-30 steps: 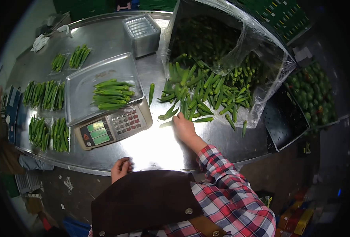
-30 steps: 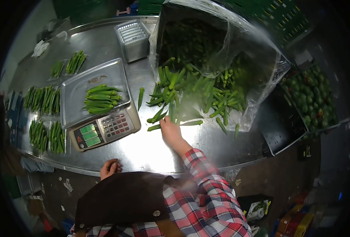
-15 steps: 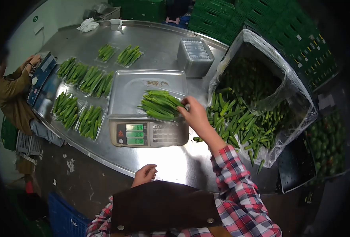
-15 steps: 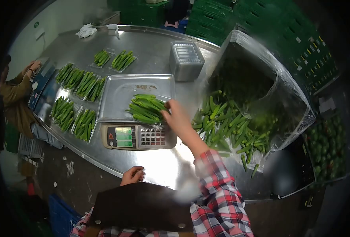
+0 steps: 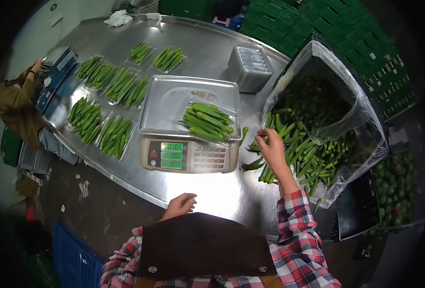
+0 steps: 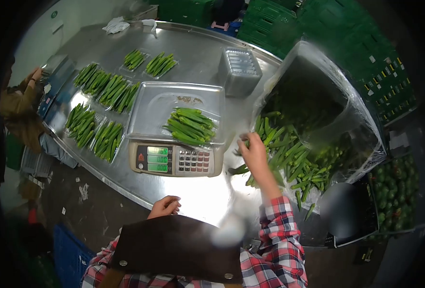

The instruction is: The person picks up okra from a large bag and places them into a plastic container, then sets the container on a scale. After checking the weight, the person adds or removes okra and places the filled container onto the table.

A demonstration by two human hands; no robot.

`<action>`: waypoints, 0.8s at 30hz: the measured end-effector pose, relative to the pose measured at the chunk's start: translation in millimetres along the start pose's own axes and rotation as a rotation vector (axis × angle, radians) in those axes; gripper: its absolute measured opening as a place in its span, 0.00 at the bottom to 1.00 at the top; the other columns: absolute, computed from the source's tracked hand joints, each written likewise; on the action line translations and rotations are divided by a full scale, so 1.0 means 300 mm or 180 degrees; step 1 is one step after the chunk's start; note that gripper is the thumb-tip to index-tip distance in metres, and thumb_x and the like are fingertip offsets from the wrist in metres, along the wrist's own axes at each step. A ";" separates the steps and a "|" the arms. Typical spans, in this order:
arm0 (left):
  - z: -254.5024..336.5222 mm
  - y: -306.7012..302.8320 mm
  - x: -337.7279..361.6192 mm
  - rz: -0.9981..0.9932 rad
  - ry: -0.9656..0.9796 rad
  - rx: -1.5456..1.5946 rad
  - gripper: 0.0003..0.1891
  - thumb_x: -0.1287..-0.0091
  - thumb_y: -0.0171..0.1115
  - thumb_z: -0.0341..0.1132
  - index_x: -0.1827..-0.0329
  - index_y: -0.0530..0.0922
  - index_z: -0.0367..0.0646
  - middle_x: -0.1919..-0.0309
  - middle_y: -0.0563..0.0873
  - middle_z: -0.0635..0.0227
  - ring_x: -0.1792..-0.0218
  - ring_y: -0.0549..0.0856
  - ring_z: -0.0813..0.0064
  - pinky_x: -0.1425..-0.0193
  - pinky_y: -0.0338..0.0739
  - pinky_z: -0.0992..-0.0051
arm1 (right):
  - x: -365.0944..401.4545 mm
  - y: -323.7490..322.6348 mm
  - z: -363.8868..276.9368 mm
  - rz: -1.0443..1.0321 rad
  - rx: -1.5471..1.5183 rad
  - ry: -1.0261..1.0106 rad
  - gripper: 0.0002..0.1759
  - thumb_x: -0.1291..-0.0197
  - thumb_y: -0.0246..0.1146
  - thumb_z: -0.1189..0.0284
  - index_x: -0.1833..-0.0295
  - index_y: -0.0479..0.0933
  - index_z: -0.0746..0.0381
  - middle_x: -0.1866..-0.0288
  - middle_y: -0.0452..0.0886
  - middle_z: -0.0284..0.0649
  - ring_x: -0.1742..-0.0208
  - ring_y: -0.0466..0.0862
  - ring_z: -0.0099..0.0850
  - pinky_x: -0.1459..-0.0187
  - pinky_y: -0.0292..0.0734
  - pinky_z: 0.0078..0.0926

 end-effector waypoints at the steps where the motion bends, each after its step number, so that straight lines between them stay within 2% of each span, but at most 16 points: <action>1: -0.005 -0.003 -0.008 -0.0044 0.0005 -0.0063 0.15 0.32 0.51 0.36 0.46 0.72 0.37 0.62 0.80 0.65 0.64 0.80 0.80 0.59 0.76 0.80 | 0.021 -0.003 0.002 0.0006 -0.0153 0.0105 0.10 0.47 0.62 0.74 0.60 0.75 0.66 0.62 0.77 0.44 0.68 0.78 0.36 0.69 0.72 0.28; 2: -0.007 -0.005 -0.010 -0.0088 0.0013 -0.0127 0.15 0.32 0.51 0.36 0.46 0.72 0.37 0.61 0.80 0.65 0.63 0.80 0.80 0.60 0.76 0.81 | 0.039 -0.002 0.006 0.0013 -0.0305 0.0208 0.10 0.46 0.61 0.74 0.59 0.75 0.66 0.61 0.77 0.44 0.68 0.78 0.35 0.69 0.72 0.27; 3: -0.003 -0.005 -0.008 -0.0111 0.0007 -0.0115 0.15 0.32 0.51 0.37 0.46 0.73 0.38 0.61 0.80 0.66 0.63 0.80 0.80 0.60 0.76 0.81 | 0.051 0.009 0.011 0.0097 -0.0281 0.0179 0.12 0.44 0.62 0.73 0.56 0.75 0.67 0.63 0.80 0.38 0.73 0.76 0.21 0.68 0.73 0.20; 6: 0.025 -0.005 0.010 -0.0110 -0.0043 0.0040 0.15 0.32 0.51 0.36 0.47 0.73 0.38 0.61 0.80 0.66 0.64 0.80 0.80 0.60 0.76 0.81 | 0.072 0.023 -0.020 -0.0066 -0.0673 0.0720 0.11 0.43 0.61 0.72 0.57 0.74 0.68 0.67 0.79 0.36 0.75 0.74 0.20 0.71 0.71 0.19; 7: 0.024 -0.006 0.011 -0.0095 -0.0013 0.0069 0.15 0.32 0.51 0.36 0.47 0.73 0.38 0.61 0.80 0.66 0.64 0.80 0.80 0.60 0.76 0.81 | 0.070 0.029 -0.031 -0.0235 -0.0780 0.1007 0.12 0.42 0.61 0.71 0.56 0.74 0.69 0.69 0.80 0.41 0.73 0.76 0.24 0.69 0.72 0.22; 13: 0.007 -0.041 -0.006 0.0007 0.0062 0.0103 0.14 0.32 0.51 0.35 0.48 0.73 0.37 0.63 0.81 0.65 0.65 0.80 0.81 0.61 0.76 0.81 | 0.036 0.113 -0.006 -0.0231 -0.0388 0.0942 0.17 0.41 0.59 0.63 0.59 0.75 0.69 0.74 0.79 0.41 0.79 0.76 0.25 0.76 0.71 0.21; 16: 0.003 -0.064 -0.022 0.0088 0.0152 0.0255 0.14 0.32 0.51 0.35 0.48 0.73 0.36 0.63 0.81 0.64 0.66 0.79 0.80 0.61 0.76 0.81 | 0.031 0.136 -0.066 -0.0588 -0.0710 0.1536 0.17 0.39 0.58 0.63 0.61 0.73 0.70 0.77 0.78 0.39 0.85 0.73 0.21 0.84 0.66 0.20; 17: 0.004 -0.072 -0.026 0.0106 0.0200 0.0324 0.14 0.32 0.51 0.34 0.48 0.73 0.36 0.63 0.81 0.63 0.66 0.79 0.80 0.62 0.76 0.81 | 0.030 0.154 -0.063 -0.0684 -0.0822 0.1571 0.18 0.39 0.58 0.63 0.61 0.73 0.71 0.77 0.79 0.41 0.86 0.74 0.23 0.86 0.66 0.21; 18: 0.006 -0.079 -0.031 0.0126 0.0245 0.0392 0.14 0.32 0.51 0.34 0.48 0.73 0.35 0.63 0.81 0.63 0.66 0.79 0.80 0.62 0.76 0.81 | 0.037 0.170 -0.058 -0.0865 -0.1199 0.1573 0.19 0.39 0.58 0.63 0.58 0.71 0.71 0.76 0.79 0.43 0.85 0.76 0.25 0.85 0.69 0.21; 20: 0.013 -0.087 -0.050 0.0158 0.0272 0.0387 0.14 0.32 0.51 0.32 0.49 0.72 0.34 0.64 0.81 0.62 0.67 0.80 0.78 0.62 0.77 0.79 | 0.043 0.202 -0.068 -0.0862 -0.2237 0.1990 0.18 0.38 0.57 0.66 0.55 0.69 0.73 0.76 0.79 0.46 0.82 0.79 0.28 0.83 0.74 0.22; 23: 0.065 -0.093 -0.068 0.0289 0.0396 0.0279 0.12 0.33 0.49 0.28 0.50 0.73 0.34 0.65 0.81 0.62 0.67 0.81 0.76 0.62 0.79 0.77 | 0.043 0.231 -0.069 -0.0572 -0.2578 0.2037 0.17 0.39 0.56 0.70 0.52 0.67 0.74 0.75 0.79 0.49 0.79 0.81 0.33 0.79 0.78 0.25; 24: 0.063 -0.101 -0.082 0.0262 0.0508 0.0399 0.12 0.32 0.50 0.31 0.50 0.73 0.34 0.65 0.81 0.62 0.66 0.82 0.76 0.62 0.79 0.77 | 0.047 0.231 -0.066 -0.0612 -0.2549 0.1971 0.17 0.41 0.54 0.75 0.51 0.66 0.76 0.74 0.79 0.51 0.77 0.82 0.36 0.77 0.79 0.26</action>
Point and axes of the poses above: each hand's wrist, its own x-axis away from the middle knuckle, its own y-axis out of the palm, z = x × y, the point moved 1 cm from there along -x, towards the middle knuckle
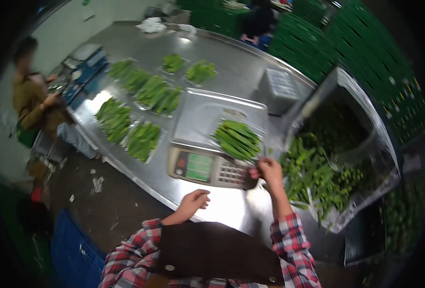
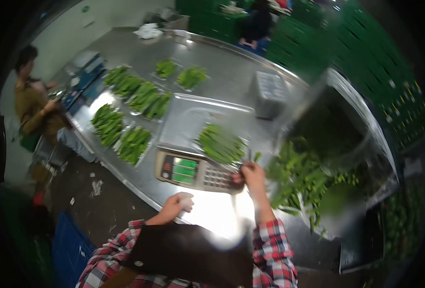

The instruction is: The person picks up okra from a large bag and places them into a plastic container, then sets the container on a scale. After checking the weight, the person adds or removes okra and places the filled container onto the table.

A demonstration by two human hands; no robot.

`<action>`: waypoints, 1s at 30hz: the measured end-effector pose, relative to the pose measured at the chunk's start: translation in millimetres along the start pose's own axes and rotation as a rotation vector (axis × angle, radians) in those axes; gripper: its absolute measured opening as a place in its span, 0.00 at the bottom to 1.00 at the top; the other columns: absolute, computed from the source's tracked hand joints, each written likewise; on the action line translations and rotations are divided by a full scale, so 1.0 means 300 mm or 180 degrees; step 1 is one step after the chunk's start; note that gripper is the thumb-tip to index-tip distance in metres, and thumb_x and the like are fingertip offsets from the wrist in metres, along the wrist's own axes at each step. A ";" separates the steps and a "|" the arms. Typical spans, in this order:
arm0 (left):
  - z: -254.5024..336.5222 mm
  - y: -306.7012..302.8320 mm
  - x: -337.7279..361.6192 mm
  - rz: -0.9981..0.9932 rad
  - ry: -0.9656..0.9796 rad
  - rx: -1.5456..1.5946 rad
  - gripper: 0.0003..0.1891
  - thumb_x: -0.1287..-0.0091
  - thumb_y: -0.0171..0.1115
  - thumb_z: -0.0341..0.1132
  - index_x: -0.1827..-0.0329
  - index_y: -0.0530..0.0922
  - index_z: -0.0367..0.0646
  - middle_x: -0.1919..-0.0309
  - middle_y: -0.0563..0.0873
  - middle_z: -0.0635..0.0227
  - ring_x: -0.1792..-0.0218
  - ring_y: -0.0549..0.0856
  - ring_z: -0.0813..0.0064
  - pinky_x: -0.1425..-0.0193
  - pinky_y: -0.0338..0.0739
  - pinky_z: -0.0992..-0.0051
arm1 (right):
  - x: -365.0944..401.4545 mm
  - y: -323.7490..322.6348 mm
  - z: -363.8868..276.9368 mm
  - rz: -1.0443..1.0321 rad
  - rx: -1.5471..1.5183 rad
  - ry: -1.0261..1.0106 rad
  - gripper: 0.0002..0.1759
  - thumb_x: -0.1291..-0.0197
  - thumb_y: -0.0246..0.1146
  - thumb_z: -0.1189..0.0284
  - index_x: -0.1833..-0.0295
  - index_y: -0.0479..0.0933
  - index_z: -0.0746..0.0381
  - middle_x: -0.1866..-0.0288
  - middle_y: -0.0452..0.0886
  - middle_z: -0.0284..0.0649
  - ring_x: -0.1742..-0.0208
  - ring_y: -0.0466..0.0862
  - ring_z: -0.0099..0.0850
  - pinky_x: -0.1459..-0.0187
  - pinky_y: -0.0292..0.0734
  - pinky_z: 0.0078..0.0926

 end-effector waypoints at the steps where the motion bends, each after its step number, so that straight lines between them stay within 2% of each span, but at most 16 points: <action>1: 0.015 -0.006 -0.013 -0.0021 0.0008 0.0046 0.15 0.31 0.49 0.36 0.48 0.72 0.34 0.64 0.80 0.63 0.66 0.81 0.77 0.62 0.78 0.78 | -0.008 -0.018 0.021 -0.0048 0.0323 -0.0108 0.17 0.43 0.53 0.77 0.50 0.66 0.77 0.74 0.79 0.51 0.78 0.82 0.36 0.77 0.79 0.28; 2: 0.038 -0.010 -0.028 -0.0040 0.0025 0.0102 0.17 0.30 0.49 0.40 0.47 0.71 0.34 0.63 0.79 0.63 0.65 0.80 0.78 0.62 0.78 0.79 | -0.073 -0.076 0.141 0.0220 0.0706 -0.0536 0.18 0.45 0.52 0.79 0.50 0.65 0.78 0.74 0.79 0.51 0.78 0.81 0.36 0.77 0.79 0.28; 4: 0.092 -0.018 -0.057 -0.0033 0.0037 0.0581 0.22 0.30 0.46 0.46 0.45 0.69 0.34 0.62 0.79 0.61 0.64 0.81 0.75 0.61 0.79 0.77 | 0.029 -0.056 0.040 0.0082 0.0303 -0.0236 0.17 0.46 0.52 0.78 0.51 0.67 0.78 0.72 0.79 0.50 0.80 0.80 0.33 0.78 0.78 0.26; 5: 0.132 -0.015 -0.073 0.0013 -0.0125 0.0730 0.28 0.30 0.43 0.52 0.43 0.66 0.33 0.61 0.78 0.59 0.63 0.81 0.74 0.59 0.80 0.74 | 0.060 -0.055 0.018 0.0098 0.0284 -0.0147 0.16 0.47 0.51 0.78 0.53 0.69 0.76 0.72 0.80 0.50 0.80 0.80 0.31 0.78 0.78 0.25; 6: 0.153 -0.018 -0.094 -0.0101 -0.0153 0.0974 0.33 0.32 0.43 0.58 0.40 0.63 0.33 0.57 0.77 0.55 0.60 0.81 0.68 0.58 0.81 0.70 | 0.070 -0.075 0.026 -0.0040 0.0175 -0.0061 0.16 0.47 0.51 0.78 0.53 0.69 0.76 0.72 0.80 0.50 0.81 0.79 0.30 0.78 0.78 0.25; 9: 0.189 -0.027 -0.153 -0.0443 -0.0309 0.1733 0.41 0.37 0.45 0.63 0.35 0.54 0.35 0.51 0.74 0.52 0.54 0.81 0.58 0.58 0.81 0.64 | 0.128 -0.068 -0.017 -0.0261 0.0171 0.0105 0.15 0.46 0.51 0.78 0.53 0.69 0.75 0.74 0.80 0.49 0.83 0.78 0.29 0.80 0.76 0.25; 12: 0.284 -0.023 -0.116 -0.0563 -0.0178 0.1564 0.36 0.35 0.47 0.59 0.36 0.56 0.39 0.50 0.73 0.55 0.56 0.82 0.62 0.61 0.82 0.64 | 0.145 -0.052 -0.045 -0.0444 0.0252 0.0083 0.12 0.46 0.51 0.81 0.57 0.70 0.76 0.73 0.80 0.51 0.83 0.79 0.31 0.79 0.79 0.27; 13: 0.287 -0.033 -0.115 -0.0575 -0.0198 0.1670 0.30 0.32 0.46 0.55 0.38 0.58 0.39 0.49 0.73 0.58 0.57 0.82 0.64 0.62 0.82 0.65 | 0.147 -0.032 -0.069 -0.0486 0.0352 0.0060 0.12 0.45 0.51 0.81 0.57 0.70 0.76 0.73 0.80 0.51 0.83 0.79 0.32 0.79 0.79 0.27; 16: 0.310 -0.085 -0.087 -0.0245 0.0210 0.1448 0.26 0.30 0.45 0.50 0.40 0.59 0.38 0.50 0.74 0.60 0.59 0.82 0.64 0.64 0.82 0.65 | 0.143 0.042 -0.138 -0.0598 0.0558 0.0002 0.12 0.44 0.53 0.80 0.56 0.71 0.76 0.72 0.80 0.51 0.82 0.79 0.32 0.80 0.79 0.27; 18: 0.347 -0.144 -0.079 0.0178 0.0428 0.1512 0.22 0.29 0.44 0.44 0.41 0.60 0.37 0.53 0.76 0.57 0.61 0.83 0.62 0.65 0.82 0.65 | 0.120 0.123 -0.188 -0.0689 0.0574 -0.0051 0.13 0.43 0.54 0.78 0.54 0.71 0.75 0.71 0.80 0.50 0.83 0.79 0.32 0.81 0.77 0.25; 19: 0.358 -0.196 -0.080 0.0217 0.0464 0.1715 0.21 0.29 0.44 0.44 0.42 0.60 0.37 0.53 0.76 0.56 0.62 0.83 0.61 0.65 0.82 0.65 | 0.112 0.170 -0.220 -0.0855 0.0393 -0.0006 0.17 0.41 0.57 0.76 0.49 0.69 0.75 0.67 0.80 0.51 0.79 0.81 0.33 0.75 0.79 0.26; 22: 0.438 -0.395 -0.066 0.0248 0.0767 0.2076 0.19 0.29 0.45 0.42 0.43 0.60 0.37 0.57 0.77 0.51 0.64 0.83 0.56 0.62 0.81 0.61 | 0.054 0.303 -0.269 -0.0937 0.0393 -0.0411 0.20 0.41 0.58 0.73 0.46 0.67 0.74 0.65 0.79 0.50 0.72 0.83 0.35 0.68 0.81 0.28; 23: 0.458 -0.477 -0.071 0.0493 0.0854 0.2135 0.19 0.30 0.46 0.42 0.43 0.61 0.37 0.57 0.77 0.51 0.63 0.82 0.56 0.61 0.81 0.60 | 0.032 0.334 -0.283 -0.0984 0.0414 -0.0423 0.22 0.40 0.58 0.73 0.44 0.65 0.72 0.64 0.79 0.49 0.68 0.83 0.35 0.64 0.80 0.29; 26: 0.506 -0.774 -0.101 0.1111 0.1430 0.2203 0.19 0.30 0.47 0.41 0.43 0.62 0.37 0.58 0.78 0.50 0.62 0.82 0.53 0.56 0.80 0.57 | -0.064 0.348 -0.256 -0.0746 0.0392 -0.0447 0.21 0.40 0.58 0.73 0.43 0.65 0.72 0.64 0.79 0.49 0.69 0.82 0.35 0.65 0.80 0.28; 28: 0.576 -0.984 -0.113 0.1581 0.1675 0.2121 0.17 0.31 0.48 0.42 0.47 0.64 0.39 0.55 0.76 0.49 0.59 0.81 0.53 0.55 0.79 0.56 | -0.109 0.331 -0.248 -0.0518 0.0348 -0.0420 0.17 0.38 0.55 0.75 0.46 0.66 0.72 0.65 0.79 0.50 0.70 0.81 0.35 0.66 0.80 0.28; 30: 0.598 -1.204 -0.151 0.2098 0.2039 0.1928 0.17 0.31 0.47 0.42 0.47 0.65 0.38 0.55 0.76 0.49 0.60 0.81 0.54 0.53 0.78 0.57 | -0.153 0.302 -0.245 -0.0254 0.0299 -0.0415 0.16 0.38 0.55 0.74 0.47 0.67 0.71 0.66 0.79 0.50 0.71 0.81 0.34 0.67 0.80 0.28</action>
Point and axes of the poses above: each hand's wrist, its own x-axis away from the middle knuckle, its own y-axis out of the palm, z = x × y, the point moved 1 cm from there along -x, towards the middle knuckle
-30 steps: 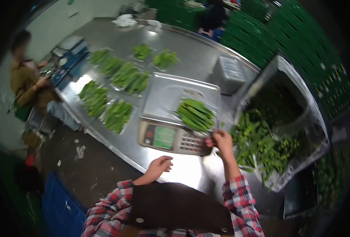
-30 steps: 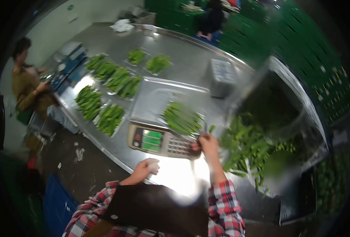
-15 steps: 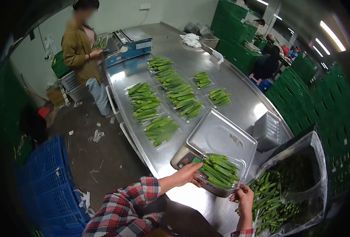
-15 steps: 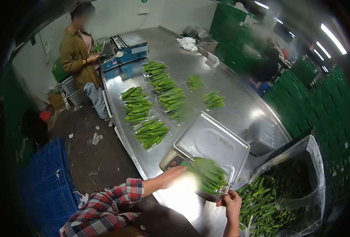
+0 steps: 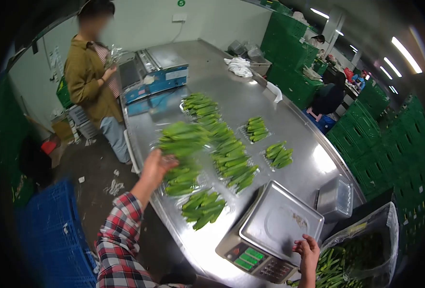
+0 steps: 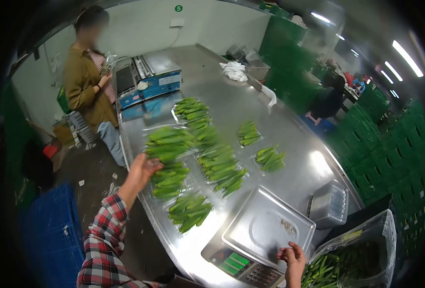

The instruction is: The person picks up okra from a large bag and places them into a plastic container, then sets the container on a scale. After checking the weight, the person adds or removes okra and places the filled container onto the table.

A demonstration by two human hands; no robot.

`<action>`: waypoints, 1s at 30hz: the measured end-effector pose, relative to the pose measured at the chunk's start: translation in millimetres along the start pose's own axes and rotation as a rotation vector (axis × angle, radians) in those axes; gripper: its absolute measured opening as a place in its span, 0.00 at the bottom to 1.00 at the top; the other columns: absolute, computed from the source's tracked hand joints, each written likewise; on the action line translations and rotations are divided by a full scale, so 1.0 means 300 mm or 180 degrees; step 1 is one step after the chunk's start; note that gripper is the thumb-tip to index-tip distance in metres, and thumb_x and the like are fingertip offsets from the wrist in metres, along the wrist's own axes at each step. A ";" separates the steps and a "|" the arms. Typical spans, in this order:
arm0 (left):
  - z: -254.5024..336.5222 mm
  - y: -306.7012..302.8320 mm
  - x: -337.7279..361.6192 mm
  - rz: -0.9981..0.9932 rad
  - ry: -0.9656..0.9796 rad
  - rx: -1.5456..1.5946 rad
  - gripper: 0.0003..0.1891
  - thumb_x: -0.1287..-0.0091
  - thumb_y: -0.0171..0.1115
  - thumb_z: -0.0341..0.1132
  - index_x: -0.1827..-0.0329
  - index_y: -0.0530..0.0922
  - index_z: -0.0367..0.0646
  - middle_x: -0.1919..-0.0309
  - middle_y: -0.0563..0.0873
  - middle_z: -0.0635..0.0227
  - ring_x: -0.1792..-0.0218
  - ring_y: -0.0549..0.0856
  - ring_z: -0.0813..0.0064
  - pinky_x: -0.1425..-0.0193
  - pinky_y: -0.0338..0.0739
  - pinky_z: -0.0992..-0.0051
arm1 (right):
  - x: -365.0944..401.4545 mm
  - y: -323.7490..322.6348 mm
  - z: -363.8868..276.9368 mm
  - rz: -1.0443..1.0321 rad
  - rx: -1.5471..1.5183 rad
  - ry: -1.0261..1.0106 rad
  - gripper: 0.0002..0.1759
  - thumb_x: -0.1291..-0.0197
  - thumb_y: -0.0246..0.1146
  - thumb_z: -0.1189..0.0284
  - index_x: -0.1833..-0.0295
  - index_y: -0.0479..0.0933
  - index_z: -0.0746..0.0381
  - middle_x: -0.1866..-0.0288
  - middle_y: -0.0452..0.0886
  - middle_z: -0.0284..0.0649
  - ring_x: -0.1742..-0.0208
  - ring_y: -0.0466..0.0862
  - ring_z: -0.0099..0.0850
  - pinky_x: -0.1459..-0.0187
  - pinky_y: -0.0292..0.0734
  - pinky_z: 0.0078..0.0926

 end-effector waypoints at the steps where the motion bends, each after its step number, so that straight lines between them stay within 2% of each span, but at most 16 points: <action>1: 0.012 -0.062 -0.089 0.0157 0.0202 0.0018 0.17 0.31 0.47 0.41 0.47 0.64 0.37 0.55 0.76 0.49 0.59 0.81 0.54 0.51 0.77 0.57 | -0.025 -0.019 0.004 0.0161 -0.0018 -0.0011 0.15 0.38 0.55 0.74 0.49 0.68 0.71 0.67 0.79 0.49 0.72 0.81 0.33 0.69 0.79 0.27; 3: 0.004 -0.260 -0.312 0.0330 0.0437 -0.0118 0.18 0.31 0.47 0.40 0.47 0.64 0.34 0.52 0.74 0.49 0.54 0.78 0.54 0.46 0.74 0.54 | -0.080 -0.049 -0.005 0.0404 0.0123 -0.0105 0.14 0.38 0.54 0.73 0.50 0.69 0.70 0.68 0.79 0.47 0.72 0.80 0.32 0.68 0.78 0.27; 5: -0.020 -0.413 -0.483 0.0798 0.0451 0.0089 0.19 0.31 0.45 0.37 0.41 0.59 0.35 0.43 0.65 0.52 0.45 0.72 0.51 0.44 0.71 0.48 | -0.134 -0.073 -0.026 0.0659 0.0240 -0.0195 0.14 0.37 0.54 0.70 0.53 0.72 0.71 0.68 0.78 0.45 0.71 0.81 0.32 0.67 0.78 0.26; 6: 0.011 -0.402 -0.507 0.0796 0.0310 0.0273 0.21 0.30 0.43 0.36 0.39 0.58 0.33 0.41 0.65 0.52 0.42 0.70 0.51 0.41 0.69 0.50 | -0.170 -0.087 -0.033 0.0730 0.0389 -0.0377 0.14 0.38 0.55 0.69 0.54 0.72 0.71 0.70 0.78 0.45 0.72 0.80 0.31 0.66 0.79 0.24; 8: -0.043 -0.620 -0.670 0.0435 0.0318 0.0115 0.20 0.30 0.43 0.37 0.39 0.61 0.35 0.42 0.69 0.53 0.42 0.70 0.52 0.39 0.69 0.53 | -0.249 -0.104 -0.069 0.0931 0.0794 -0.0684 0.13 0.37 0.54 0.71 0.57 0.74 0.71 0.68 0.79 0.43 0.67 0.81 0.28 0.62 0.77 0.24; 10: -0.056 -0.686 -0.741 0.1344 -0.0121 0.0413 0.19 0.30 0.45 0.36 0.40 0.63 0.36 0.45 0.71 0.55 0.48 0.75 0.55 0.48 0.77 0.58 | -0.361 -0.145 -0.070 0.1457 0.1774 -0.1403 0.12 0.38 0.54 0.72 0.55 0.75 0.69 0.65 0.80 0.39 0.62 0.78 0.23 0.57 0.73 0.21; 12: -0.081 -0.724 -0.779 0.1658 -0.0255 0.0327 0.19 0.31 0.49 0.39 0.42 0.64 0.37 0.55 0.75 0.57 0.56 0.78 0.60 0.54 0.80 0.62 | -0.483 -0.199 -0.080 0.1593 0.3001 -0.2120 0.15 0.39 0.52 0.73 0.48 0.72 0.69 0.56 0.78 0.49 0.53 0.78 0.39 0.51 0.72 0.28; 13: -0.097 -0.747 -0.820 0.1688 -0.0347 -0.0011 0.21 0.31 0.49 0.41 0.41 0.64 0.36 0.53 0.75 0.57 0.54 0.77 0.60 0.54 0.79 0.62 | -0.522 -0.184 -0.107 0.1563 0.3461 -0.2305 0.18 0.39 0.52 0.73 0.45 0.69 0.69 0.52 0.76 0.53 0.50 0.77 0.45 0.48 0.71 0.31; 16: -0.083 -0.758 -0.857 0.1863 -0.0518 -0.0899 0.25 0.32 0.51 0.46 0.40 0.65 0.36 0.51 0.75 0.58 0.50 0.76 0.61 0.51 0.74 0.61 | -0.615 -0.154 -0.122 0.1641 0.4166 -0.1321 0.25 0.40 0.53 0.70 0.40 0.62 0.73 0.45 0.72 0.56 0.44 0.72 0.53 0.44 0.68 0.36; 17: -0.065 -0.709 -0.846 0.1910 -0.0557 -0.1116 0.25 0.33 0.51 0.48 0.42 0.67 0.37 0.52 0.76 0.59 0.51 0.76 0.63 0.49 0.71 0.61 | -0.642 -0.161 -0.110 0.1521 0.4306 -0.0829 0.28 0.42 0.54 0.71 0.39 0.59 0.75 0.48 0.73 0.55 0.46 0.73 0.50 0.44 0.68 0.38; 19: -0.067 -0.748 -0.886 0.1816 -0.0482 -0.1773 0.25 0.33 0.51 0.49 0.43 0.70 0.38 0.55 0.77 0.59 0.55 0.77 0.68 0.52 0.70 0.67 | -0.681 -0.178 -0.077 0.1512 0.4851 -0.0825 0.26 0.45 0.54 0.74 0.40 0.62 0.73 0.51 0.75 0.53 0.48 0.75 0.48 0.46 0.70 0.38; 21: -0.096 -0.970 -1.028 0.1518 -0.0235 -0.2650 0.24 0.34 0.52 0.49 0.45 0.72 0.38 0.59 0.79 0.58 0.61 0.77 0.76 0.60 0.71 0.79 | -0.688 -0.184 -0.077 0.1727 0.4940 -0.0663 0.24 0.48 0.55 0.77 0.44 0.65 0.70 0.55 0.76 0.51 0.51 0.76 0.46 0.48 0.70 0.38; 23: -0.086 -1.005 -1.050 0.1513 0.0446 -0.3039 0.24 0.34 0.52 0.48 0.43 0.71 0.38 0.57 0.79 0.60 0.61 0.76 0.80 0.59 0.69 0.81 | -0.680 -0.180 -0.104 0.2141 0.4569 -0.0353 0.20 0.51 0.55 0.78 0.49 0.69 0.68 0.58 0.76 0.49 0.53 0.77 0.44 0.50 0.71 0.38; 24: -0.079 -1.007 -1.051 0.1520 0.0789 -0.3234 0.24 0.34 0.53 0.47 0.42 0.71 0.38 0.56 0.79 0.61 0.61 0.76 0.82 0.59 0.68 0.81 | -0.686 -0.198 -0.103 0.1959 0.4690 -0.0170 0.18 0.51 0.56 0.78 0.51 0.70 0.67 0.58 0.76 0.49 0.54 0.77 0.44 0.50 0.71 0.38; 27: 0.030 -0.621 -0.734 0.1132 0.0779 -0.2149 0.17 0.31 0.49 0.43 0.49 0.75 0.40 0.60 0.79 0.71 0.66 0.76 0.83 0.65 0.68 0.84 | -0.717 -0.260 -0.089 0.1575 0.4993 0.0076 0.13 0.52 0.56 0.78 0.58 0.72 0.66 0.59 0.77 0.48 0.54 0.78 0.44 0.52 0.72 0.38; 30: 0.087 -0.498 -0.544 0.0052 0.1114 -0.1888 0.15 0.29 0.47 0.37 0.46 0.72 0.38 0.62 0.78 0.70 0.66 0.75 0.86 0.65 0.68 0.87 | -0.744 -0.296 -0.089 0.1739 0.5001 -0.0288 0.08 0.53 0.57 0.78 0.64 0.73 0.64 0.61 0.77 0.47 0.56 0.79 0.44 0.54 0.72 0.38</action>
Point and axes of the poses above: each hand's wrist, its own x-axis away from the middle knuckle, its own y-axis out of the palm, z = x × y, the point moved 1 cm from there along -x, towards the middle knuckle
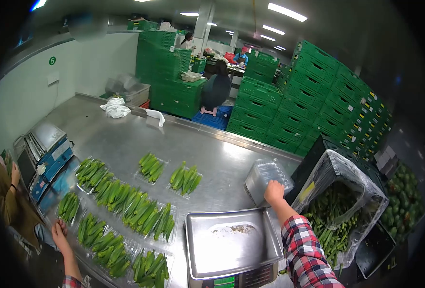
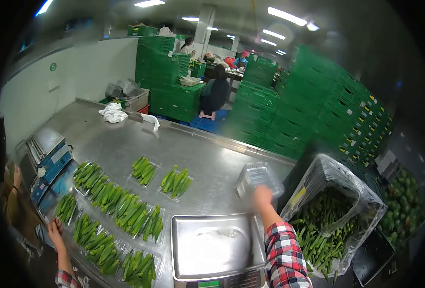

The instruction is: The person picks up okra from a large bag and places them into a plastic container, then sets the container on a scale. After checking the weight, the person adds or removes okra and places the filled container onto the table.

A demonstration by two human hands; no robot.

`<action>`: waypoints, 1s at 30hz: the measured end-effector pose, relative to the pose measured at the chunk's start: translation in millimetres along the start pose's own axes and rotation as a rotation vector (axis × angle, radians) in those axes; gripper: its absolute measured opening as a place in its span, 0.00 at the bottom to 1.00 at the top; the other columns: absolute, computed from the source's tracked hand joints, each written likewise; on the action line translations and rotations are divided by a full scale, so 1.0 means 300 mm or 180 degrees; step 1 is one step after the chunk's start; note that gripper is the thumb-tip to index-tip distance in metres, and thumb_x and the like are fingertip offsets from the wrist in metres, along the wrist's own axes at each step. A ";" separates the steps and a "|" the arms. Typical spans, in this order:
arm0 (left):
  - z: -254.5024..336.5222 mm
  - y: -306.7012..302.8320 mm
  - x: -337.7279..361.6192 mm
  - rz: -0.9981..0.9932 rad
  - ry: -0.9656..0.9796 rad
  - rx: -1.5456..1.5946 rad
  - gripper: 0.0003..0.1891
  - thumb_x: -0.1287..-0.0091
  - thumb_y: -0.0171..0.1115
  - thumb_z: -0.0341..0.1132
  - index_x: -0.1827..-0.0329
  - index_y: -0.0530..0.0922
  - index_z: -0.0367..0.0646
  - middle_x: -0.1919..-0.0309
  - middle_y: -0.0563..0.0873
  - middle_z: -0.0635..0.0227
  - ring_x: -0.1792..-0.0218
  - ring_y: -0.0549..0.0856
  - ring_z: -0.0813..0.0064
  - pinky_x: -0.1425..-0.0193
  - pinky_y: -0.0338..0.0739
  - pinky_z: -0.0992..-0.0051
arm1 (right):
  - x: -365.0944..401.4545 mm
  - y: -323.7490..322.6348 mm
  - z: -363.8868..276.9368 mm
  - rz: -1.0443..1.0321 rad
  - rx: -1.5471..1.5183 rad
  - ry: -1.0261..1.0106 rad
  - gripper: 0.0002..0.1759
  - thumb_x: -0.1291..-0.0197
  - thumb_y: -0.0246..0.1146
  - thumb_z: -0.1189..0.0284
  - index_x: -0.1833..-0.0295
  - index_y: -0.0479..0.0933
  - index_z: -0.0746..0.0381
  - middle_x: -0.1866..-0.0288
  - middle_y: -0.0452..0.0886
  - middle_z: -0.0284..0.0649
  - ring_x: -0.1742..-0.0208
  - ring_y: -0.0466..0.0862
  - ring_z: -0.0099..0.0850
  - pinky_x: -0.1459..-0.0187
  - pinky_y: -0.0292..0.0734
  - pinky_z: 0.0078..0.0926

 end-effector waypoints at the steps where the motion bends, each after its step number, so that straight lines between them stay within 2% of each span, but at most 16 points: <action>1: 0.090 0.058 0.081 0.0146 -0.0071 -0.0036 0.14 0.29 0.46 0.36 0.47 0.72 0.38 0.63 0.78 0.71 0.67 0.75 0.86 0.66 0.68 0.88 | -0.014 0.014 0.015 0.0147 -0.0127 0.0026 0.08 0.54 0.58 0.77 0.65 0.73 0.64 0.62 0.78 0.47 0.56 0.79 0.44 0.55 0.72 0.39; 3: 0.295 0.227 0.261 0.0388 -0.0207 -0.0133 0.13 0.28 0.45 0.35 0.48 0.72 0.38 0.65 0.78 0.72 0.69 0.74 0.86 0.67 0.68 0.89 | 0.000 0.003 0.033 0.0460 -0.0417 -0.0068 0.07 0.54 0.60 0.75 0.67 0.73 0.63 0.64 0.77 0.46 0.58 0.78 0.45 0.57 0.71 0.40; 5: 0.419 0.334 0.389 0.0167 -0.0167 -0.0150 0.13 0.29 0.45 0.34 0.48 0.72 0.37 0.64 0.78 0.70 0.69 0.74 0.85 0.65 0.70 0.86 | 0.058 -0.057 0.069 0.0709 -0.0690 -0.0244 0.07 0.53 0.61 0.73 0.68 0.73 0.62 0.66 0.77 0.45 0.61 0.78 0.45 0.60 0.70 0.41; 7: 0.495 0.420 0.534 -0.0229 -0.0117 -0.0290 0.13 0.29 0.45 0.33 0.47 0.71 0.36 0.63 0.78 0.68 0.68 0.75 0.83 0.63 0.71 0.82 | 0.171 -0.105 0.116 0.1414 -0.1126 -0.0671 0.07 0.52 0.61 0.73 0.67 0.71 0.61 0.69 0.74 0.44 0.65 0.75 0.45 0.63 0.67 0.40; 9: 0.551 0.526 0.672 -0.0727 0.0078 -0.0437 0.14 0.29 0.44 0.33 0.47 0.71 0.34 0.62 0.78 0.65 0.66 0.76 0.80 0.60 0.73 0.79 | 0.327 -0.168 0.169 0.1675 -0.1419 -0.0903 0.05 0.51 0.60 0.77 0.68 0.70 0.62 0.71 0.71 0.43 0.67 0.72 0.44 0.64 0.65 0.39; 11: 0.591 0.640 0.840 -0.1360 0.0232 -0.0448 0.14 0.31 0.45 0.28 0.45 0.70 0.33 0.56 0.78 0.60 0.57 0.77 0.73 0.49 0.72 0.75 | 0.529 -0.213 0.251 0.1782 -0.1557 -0.0960 0.07 0.52 0.60 0.80 0.66 0.71 0.62 0.71 0.71 0.42 0.66 0.71 0.42 0.62 0.64 0.36; 13: 0.609 0.778 1.014 -0.2107 0.0524 -0.0457 0.17 0.36 0.51 0.27 0.44 0.69 0.34 0.51 0.76 0.57 0.49 0.75 0.67 0.41 0.67 0.71 | 0.773 -0.265 0.344 0.1761 -0.1854 -0.1134 0.11 0.56 0.60 0.82 0.65 0.71 0.61 0.65 0.73 0.41 0.59 0.72 0.41 0.56 0.64 0.36; 16: 0.703 0.991 1.293 -0.3191 0.1333 -0.0703 0.24 0.44 0.60 0.27 0.42 0.68 0.35 0.43 0.72 0.54 0.39 0.69 0.58 0.35 0.59 0.60 | 1.125 -0.265 0.485 0.1427 -0.1556 -0.1012 0.13 0.59 0.58 0.83 0.64 0.74 0.60 0.64 0.74 0.38 0.57 0.72 0.40 0.54 0.65 0.37; 18: 0.729 1.105 1.471 -0.3801 0.2376 -0.0139 0.27 0.46 0.64 0.30 0.42 0.69 0.39 0.41 0.70 0.53 0.38 0.68 0.56 0.35 0.57 0.54 | 1.341 -0.237 0.561 0.0907 -0.1425 -0.0776 0.12 0.57 0.61 0.80 0.63 0.74 0.59 0.64 0.74 0.37 0.58 0.72 0.38 0.54 0.64 0.35; 20: 0.766 1.176 1.641 -0.4636 0.2953 -0.0148 0.29 0.48 0.67 0.35 0.42 0.69 0.43 0.40 0.69 0.54 0.38 0.68 0.56 0.35 0.55 0.51 | 1.526 -0.207 0.609 0.0732 -0.1431 -0.0480 0.11 0.57 0.61 0.79 0.63 0.75 0.58 0.64 0.74 0.36 0.58 0.72 0.36 0.54 0.64 0.34; 23: 0.729 1.261 1.887 -0.5907 0.3232 -0.0585 0.29 0.50 0.68 0.41 0.43 0.71 0.45 0.38 0.68 0.58 0.37 0.66 0.55 0.34 0.52 0.48 | 1.741 -0.154 0.659 0.0349 -0.1480 -0.0113 0.12 0.56 0.63 0.77 0.62 0.75 0.58 0.64 0.74 0.36 0.58 0.73 0.36 0.54 0.64 0.34; 24: 0.695 1.278 1.944 -0.6100 0.3400 -0.0833 0.25 0.45 0.64 0.41 0.44 0.73 0.46 0.41 0.71 0.61 0.36 0.65 0.60 0.34 0.53 0.48 | 1.794 -0.131 0.666 0.0145 -0.1526 -0.0037 0.12 0.56 0.63 0.76 0.62 0.76 0.58 0.63 0.75 0.36 0.57 0.73 0.36 0.53 0.64 0.34; 26: 0.556 1.287 2.031 -0.6242 0.3800 -0.0892 0.20 0.44 0.62 0.40 0.48 0.76 0.47 0.43 0.73 0.61 0.38 0.67 0.59 0.35 0.54 0.47 | 1.841 -0.118 0.686 0.0000 -0.1835 0.0041 0.11 0.54 0.64 0.74 0.62 0.76 0.58 0.62 0.75 0.37 0.56 0.73 0.37 0.52 0.64 0.35; 28: 0.493 1.270 2.069 -0.6222 0.3647 -0.0948 0.18 0.43 0.62 0.40 0.50 0.78 0.49 0.44 0.74 0.61 0.39 0.68 0.59 0.36 0.54 0.47 | 1.848 -0.137 0.704 0.0110 -0.2323 0.0049 0.10 0.53 0.64 0.72 0.63 0.76 0.59 0.62 0.76 0.37 0.56 0.73 0.38 0.50 0.64 0.36; 29: 0.477 1.260 2.085 -0.6205 0.3564 -0.0981 0.17 0.43 0.62 0.40 0.51 0.79 0.50 0.45 0.75 0.61 0.39 0.69 0.59 0.36 0.54 0.46 | 1.841 -0.124 0.747 0.0116 -0.2271 0.0023 0.13 0.52 0.63 0.68 0.59 0.75 0.59 0.61 0.77 0.41 0.55 0.74 0.41 0.51 0.68 0.40; 30: 0.479 1.249 2.095 -0.6217 0.3397 -0.1004 0.17 0.43 0.62 0.41 0.51 0.79 0.50 0.45 0.75 0.61 0.39 0.69 0.59 0.36 0.54 0.46 | 1.825 -0.096 0.806 0.0226 -0.2245 0.0257 0.12 0.52 0.63 0.68 0.60 0.75 0.60 0.62 0.77 0.42 0.56 0.74 0.42 0.52 0.68 0.40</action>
Point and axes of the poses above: each hand's wrist, its own x-axis away from the middle knuckle, its own y-axis out of the palm, z = x × y, the point moved 1 cm from there along -x, towards the middle knuckle
